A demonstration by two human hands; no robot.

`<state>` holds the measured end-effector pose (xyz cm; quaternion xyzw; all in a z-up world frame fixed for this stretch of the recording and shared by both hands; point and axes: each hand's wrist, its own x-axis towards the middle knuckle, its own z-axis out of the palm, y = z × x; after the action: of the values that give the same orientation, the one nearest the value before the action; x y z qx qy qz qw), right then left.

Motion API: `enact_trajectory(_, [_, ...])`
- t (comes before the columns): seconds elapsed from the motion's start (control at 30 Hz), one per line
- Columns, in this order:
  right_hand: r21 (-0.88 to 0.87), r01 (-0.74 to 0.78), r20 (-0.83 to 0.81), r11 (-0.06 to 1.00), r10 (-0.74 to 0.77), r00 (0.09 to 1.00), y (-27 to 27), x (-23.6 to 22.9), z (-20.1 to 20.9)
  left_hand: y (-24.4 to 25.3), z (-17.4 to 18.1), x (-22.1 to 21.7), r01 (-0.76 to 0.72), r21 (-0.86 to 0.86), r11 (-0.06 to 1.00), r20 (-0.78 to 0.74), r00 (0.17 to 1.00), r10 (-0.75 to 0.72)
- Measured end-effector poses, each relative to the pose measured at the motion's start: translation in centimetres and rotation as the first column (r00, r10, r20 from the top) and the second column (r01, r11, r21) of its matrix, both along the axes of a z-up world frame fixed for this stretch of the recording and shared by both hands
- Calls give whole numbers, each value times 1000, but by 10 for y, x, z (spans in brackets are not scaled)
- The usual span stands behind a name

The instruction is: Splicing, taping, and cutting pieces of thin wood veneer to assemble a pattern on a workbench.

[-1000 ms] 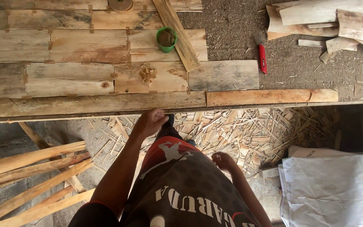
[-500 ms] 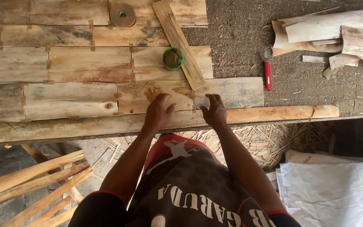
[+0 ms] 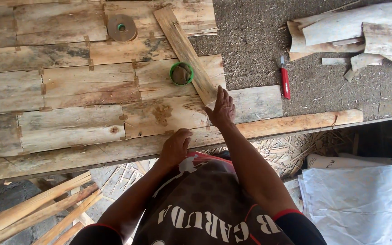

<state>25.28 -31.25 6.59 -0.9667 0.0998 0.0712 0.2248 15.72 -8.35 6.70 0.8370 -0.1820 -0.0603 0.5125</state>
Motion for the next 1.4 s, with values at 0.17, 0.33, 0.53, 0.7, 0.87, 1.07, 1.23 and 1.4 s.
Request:
enact_trajectory(0.17, [-103,-5,-119,995,-7,993,5,6,4,-3,16,5,-6,57,998,-67,998,10])
enact_trajectory(0.33, [-100,3,-233,995,-27,972,1,10,7,-16,26,12,-57,75,996,-59,996,62])
enact_trajectory(0.53, [-62,-34,-42,997,31,999,-33,2,8,-47,31,11,-127,115,985,-14,991,130])
enact_trajectory(0.7, [-119,-77,128,990,92,987,-94,-4,26,-84,26,16,-109,174,979,-4,994,111])
enact_trajectory(0.87, [-286,-127,343,950,225,912,-183,-13,37,-124,2,26,-7,335,942,2,1000,7])
enact_trajectory(1.07, [-277,-9,350,961,110,930,-301,-32,67,-172,-8,30,-9,406,914,88,996,-29])
enact_trajectory(1.23, [-59,261,580,964,-180,794,-400,-56,42,-202,-9,18,-33,389,921,102,995,-8])
enact_trajectory(1.4, [313,393,677,865,-493,546,-511,-63,-33,-216,-9,4,-100,360,928,108,992,65])
